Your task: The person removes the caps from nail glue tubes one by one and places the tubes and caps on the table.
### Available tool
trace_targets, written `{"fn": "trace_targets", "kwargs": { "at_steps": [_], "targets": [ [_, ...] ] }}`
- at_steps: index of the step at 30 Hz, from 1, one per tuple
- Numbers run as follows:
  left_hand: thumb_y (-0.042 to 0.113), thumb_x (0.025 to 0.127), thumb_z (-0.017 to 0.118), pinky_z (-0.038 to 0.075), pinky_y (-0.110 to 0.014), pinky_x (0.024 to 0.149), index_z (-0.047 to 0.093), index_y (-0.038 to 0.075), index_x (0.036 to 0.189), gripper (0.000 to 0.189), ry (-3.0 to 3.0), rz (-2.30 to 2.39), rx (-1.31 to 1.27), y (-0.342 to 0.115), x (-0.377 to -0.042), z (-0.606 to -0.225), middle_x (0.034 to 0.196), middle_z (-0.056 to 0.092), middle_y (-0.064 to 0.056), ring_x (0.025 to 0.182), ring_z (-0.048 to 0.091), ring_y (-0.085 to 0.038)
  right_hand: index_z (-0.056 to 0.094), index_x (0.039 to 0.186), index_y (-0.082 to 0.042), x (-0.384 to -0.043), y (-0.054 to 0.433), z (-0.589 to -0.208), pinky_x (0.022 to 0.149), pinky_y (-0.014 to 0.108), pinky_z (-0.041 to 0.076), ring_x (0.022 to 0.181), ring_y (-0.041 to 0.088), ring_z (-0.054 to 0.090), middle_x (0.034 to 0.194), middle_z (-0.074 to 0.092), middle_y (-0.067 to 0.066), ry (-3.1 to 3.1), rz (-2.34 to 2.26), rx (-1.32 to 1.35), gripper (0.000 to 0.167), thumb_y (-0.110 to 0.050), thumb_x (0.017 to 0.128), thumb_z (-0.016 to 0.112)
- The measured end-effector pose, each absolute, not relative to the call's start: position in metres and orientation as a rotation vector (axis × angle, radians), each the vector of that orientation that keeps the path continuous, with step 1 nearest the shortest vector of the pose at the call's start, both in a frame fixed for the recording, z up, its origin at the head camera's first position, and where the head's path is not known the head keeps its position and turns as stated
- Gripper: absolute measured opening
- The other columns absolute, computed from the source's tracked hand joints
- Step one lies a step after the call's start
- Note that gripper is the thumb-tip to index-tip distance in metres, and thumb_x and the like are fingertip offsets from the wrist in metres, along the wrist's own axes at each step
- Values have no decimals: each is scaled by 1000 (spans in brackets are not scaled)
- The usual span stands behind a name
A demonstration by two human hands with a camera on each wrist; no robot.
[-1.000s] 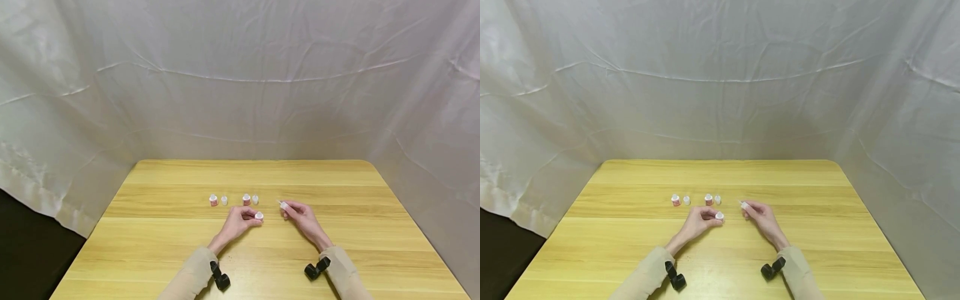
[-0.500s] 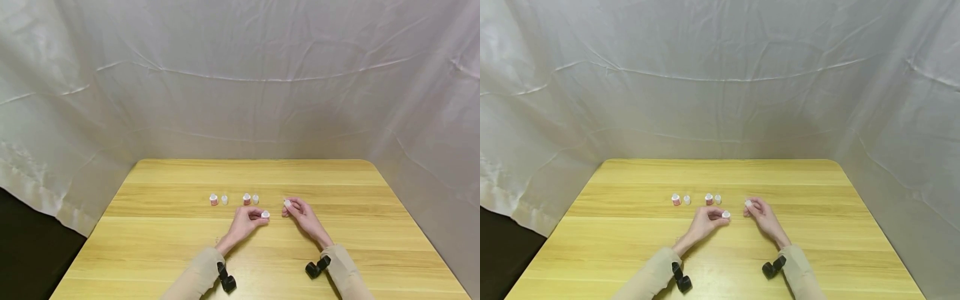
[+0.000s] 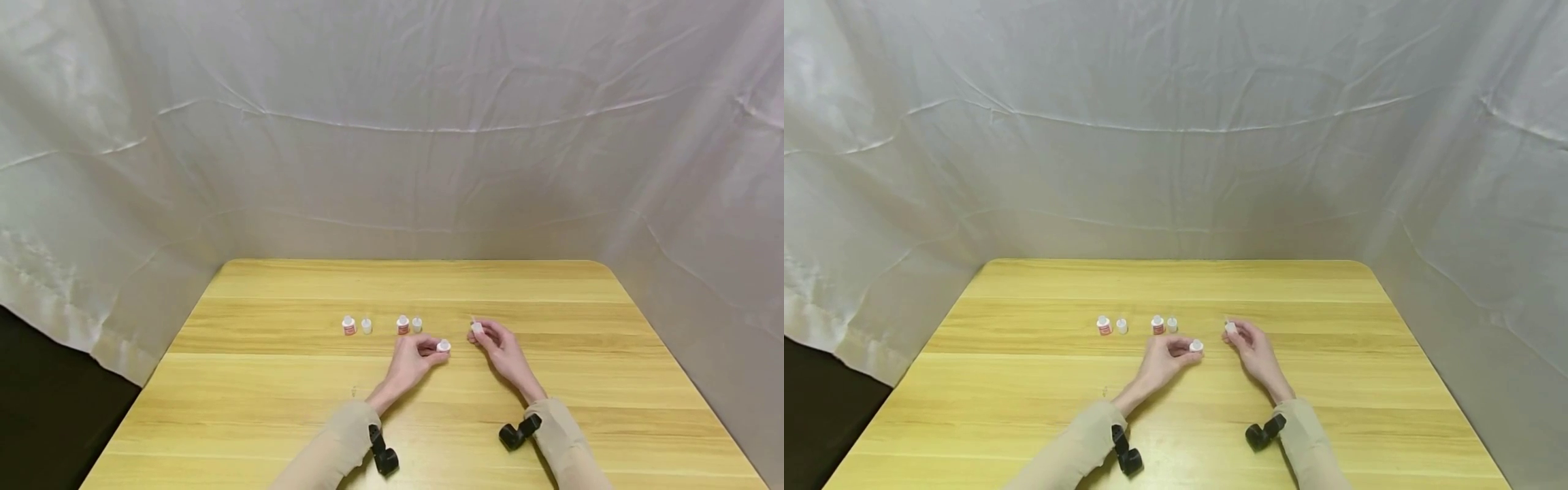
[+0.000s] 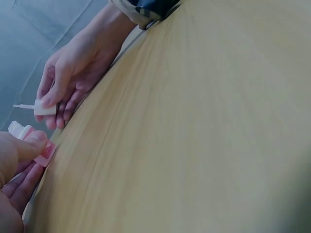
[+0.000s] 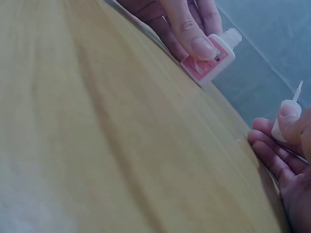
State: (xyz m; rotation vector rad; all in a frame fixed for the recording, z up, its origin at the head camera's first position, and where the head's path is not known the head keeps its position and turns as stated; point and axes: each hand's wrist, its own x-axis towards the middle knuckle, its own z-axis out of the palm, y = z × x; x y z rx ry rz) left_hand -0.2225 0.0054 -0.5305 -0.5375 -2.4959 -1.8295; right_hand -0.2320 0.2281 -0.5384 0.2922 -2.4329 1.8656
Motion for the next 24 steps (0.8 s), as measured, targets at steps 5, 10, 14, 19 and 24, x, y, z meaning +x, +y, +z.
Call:
{"fn": "trace_targets", "kwargs": {
  "at_steps": [5,10,14,19,24],
  "targets": [
    [5,84,80,59,-15,77,76,0,103,20,-2491,-1815,-513,15,-224,-528,97,78,-14,88,76,-19,58,126,9,-233,230,-540,86,6,50,94,-8,64,114,70,30,-2452,1738,298,31,-7,100,61],
    [8,85,80,58,-14,77,76,1,102,18,-2490,-1755,-490,24,-225,-527,95,79,-13,87,76,-20,63,122,6,-230,229,-535,85,8,50,94,-5,63,114,71,27,-2459,1653,238,30,-10,97,67],
    [10,86,79,59,-16,79,76,1,102,18,-2492,-1723,-482,29,-228,-528,95,79,-12,87,76,-17,67,117,4,-231,230,-535,82,11,51,89,-3,61,109,71,22,-2459,1501,195,27,-8,92,72],
    [10,87,78,59,-16,81,76,1,105,20,-2496,-1727,-460,36,-230,-527,99,78,-12,90,76,-17,68,110,7,-238,232,-543,77,15,53,83,-4,59,102,71,23,-2426,1385,190,25,-2,88,75],
    [10,87,78,59,-17,82,76,3,106,20,-2502,-1690,-435,43,-234,-528,100,79,-12,91,76,-16,69,110,7,-241,232,-546,77,17,55,82,-2,60,103,72,23,-2430,1414,149,28,-2,85,79]
  ]
}}
